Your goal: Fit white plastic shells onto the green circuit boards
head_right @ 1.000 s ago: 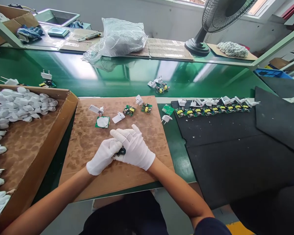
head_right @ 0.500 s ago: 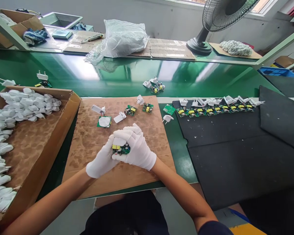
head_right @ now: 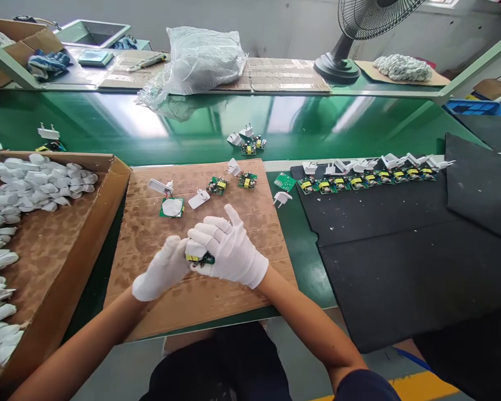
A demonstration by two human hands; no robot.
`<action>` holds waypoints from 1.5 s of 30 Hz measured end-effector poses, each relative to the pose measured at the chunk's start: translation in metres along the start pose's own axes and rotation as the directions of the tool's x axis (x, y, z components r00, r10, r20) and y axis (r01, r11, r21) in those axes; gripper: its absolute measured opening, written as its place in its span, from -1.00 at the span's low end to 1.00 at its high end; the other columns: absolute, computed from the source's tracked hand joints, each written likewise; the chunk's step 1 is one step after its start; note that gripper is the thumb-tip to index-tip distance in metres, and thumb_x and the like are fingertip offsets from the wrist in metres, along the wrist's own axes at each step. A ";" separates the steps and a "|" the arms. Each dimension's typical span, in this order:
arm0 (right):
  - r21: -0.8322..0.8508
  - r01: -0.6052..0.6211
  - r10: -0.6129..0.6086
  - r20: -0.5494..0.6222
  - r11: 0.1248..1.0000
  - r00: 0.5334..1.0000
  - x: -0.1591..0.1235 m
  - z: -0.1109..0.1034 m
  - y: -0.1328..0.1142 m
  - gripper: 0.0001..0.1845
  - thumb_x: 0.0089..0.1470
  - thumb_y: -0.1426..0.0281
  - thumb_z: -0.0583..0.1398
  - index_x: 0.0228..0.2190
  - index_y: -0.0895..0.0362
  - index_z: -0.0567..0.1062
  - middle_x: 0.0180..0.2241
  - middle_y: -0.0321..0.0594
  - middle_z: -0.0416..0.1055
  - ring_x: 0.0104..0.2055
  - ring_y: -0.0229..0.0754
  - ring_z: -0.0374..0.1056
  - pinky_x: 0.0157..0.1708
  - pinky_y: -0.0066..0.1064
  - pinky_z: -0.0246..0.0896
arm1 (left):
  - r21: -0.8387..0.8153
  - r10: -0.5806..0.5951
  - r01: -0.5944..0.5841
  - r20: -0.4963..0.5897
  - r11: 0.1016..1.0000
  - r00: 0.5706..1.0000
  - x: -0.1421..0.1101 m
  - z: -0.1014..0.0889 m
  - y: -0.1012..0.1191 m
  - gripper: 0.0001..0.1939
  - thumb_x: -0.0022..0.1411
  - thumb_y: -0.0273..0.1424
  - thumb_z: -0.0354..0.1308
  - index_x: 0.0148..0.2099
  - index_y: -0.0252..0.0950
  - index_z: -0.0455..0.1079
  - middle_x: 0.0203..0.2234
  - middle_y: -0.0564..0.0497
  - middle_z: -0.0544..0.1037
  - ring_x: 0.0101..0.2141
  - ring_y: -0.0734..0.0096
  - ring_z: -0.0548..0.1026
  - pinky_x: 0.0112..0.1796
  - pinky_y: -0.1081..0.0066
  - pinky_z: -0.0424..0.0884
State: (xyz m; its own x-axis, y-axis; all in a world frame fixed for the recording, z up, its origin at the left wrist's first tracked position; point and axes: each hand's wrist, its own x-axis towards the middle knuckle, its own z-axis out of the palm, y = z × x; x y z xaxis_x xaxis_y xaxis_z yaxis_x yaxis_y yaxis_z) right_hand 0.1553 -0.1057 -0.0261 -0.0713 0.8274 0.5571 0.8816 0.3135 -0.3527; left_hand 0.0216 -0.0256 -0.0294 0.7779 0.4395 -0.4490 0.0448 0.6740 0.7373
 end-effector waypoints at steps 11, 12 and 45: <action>-0.031 -0.165 0.167 0.093 0.986 0.982 0.001 0.002 0.000 -0.35 -0.14 0.05 0.24 -0.05 0.11 0.29 -0.01 -0.08 0.31 0.09 0.00 0.14 0.19 0.04 -0.40 | 0.013 0.012 -0.012 0.007 1.000 1.000 0.003 0.004 0.005 -0.67 0.02 -0.14 0.18 -0.41 -0.33 0.33 -0.52 0.06 0.38 -0.46 0.47 0.29 -0.42 0.45 0.26; -0.026 -0.171 0.173 0.094 0.985 0.981 0.001 0.002 0.001 -0.36 -0.15 0.05 0.24 -0.07 0.11 0.30 -0.04 -0.10 0.33 0.07 0.00 0.16 0.19 0.04 -0.39 | 0.044 0.018 -0.019 0.021 0.999 1.000 0.003 0.003 0.005 -0.68 0.01 -0.14 0.19 -0.43 -0.33 0.33 -0.52 0.06 0.37 -0.46 0.47 0.28 -0.43 0.45 0.25; 0.057 -0.183 0.183 0.013 0.981 0.983 -0.002 0.014 -0.007 -0.11 -0.19 0.29 0.28 0.16 0.06 0.05 0.00 -0.12 0.28 0.10 -0.02 0.14 0.21 0.03 -0.32 | -0.115 0.024 -0.018 0.051 0.993 0.998 0.007 0.008 -0.007 -0.56 0.14 -0.08 0.02 -0.10 -0.28 0.42 -0.32 -0.04 0.53 -0.23 0.29 0.44 -0.17 0.34 0.37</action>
State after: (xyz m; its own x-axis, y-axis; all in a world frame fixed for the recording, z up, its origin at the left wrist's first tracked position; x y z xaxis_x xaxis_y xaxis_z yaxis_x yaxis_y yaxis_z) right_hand 0.1431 -0.1027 -0.0357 0.0847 0.8767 0.4735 0.8517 0.1829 -0.4911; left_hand 0.0315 -0.0326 -0.0337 0.8096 0.4251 -0.4047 -0.0421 0.7298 0.6824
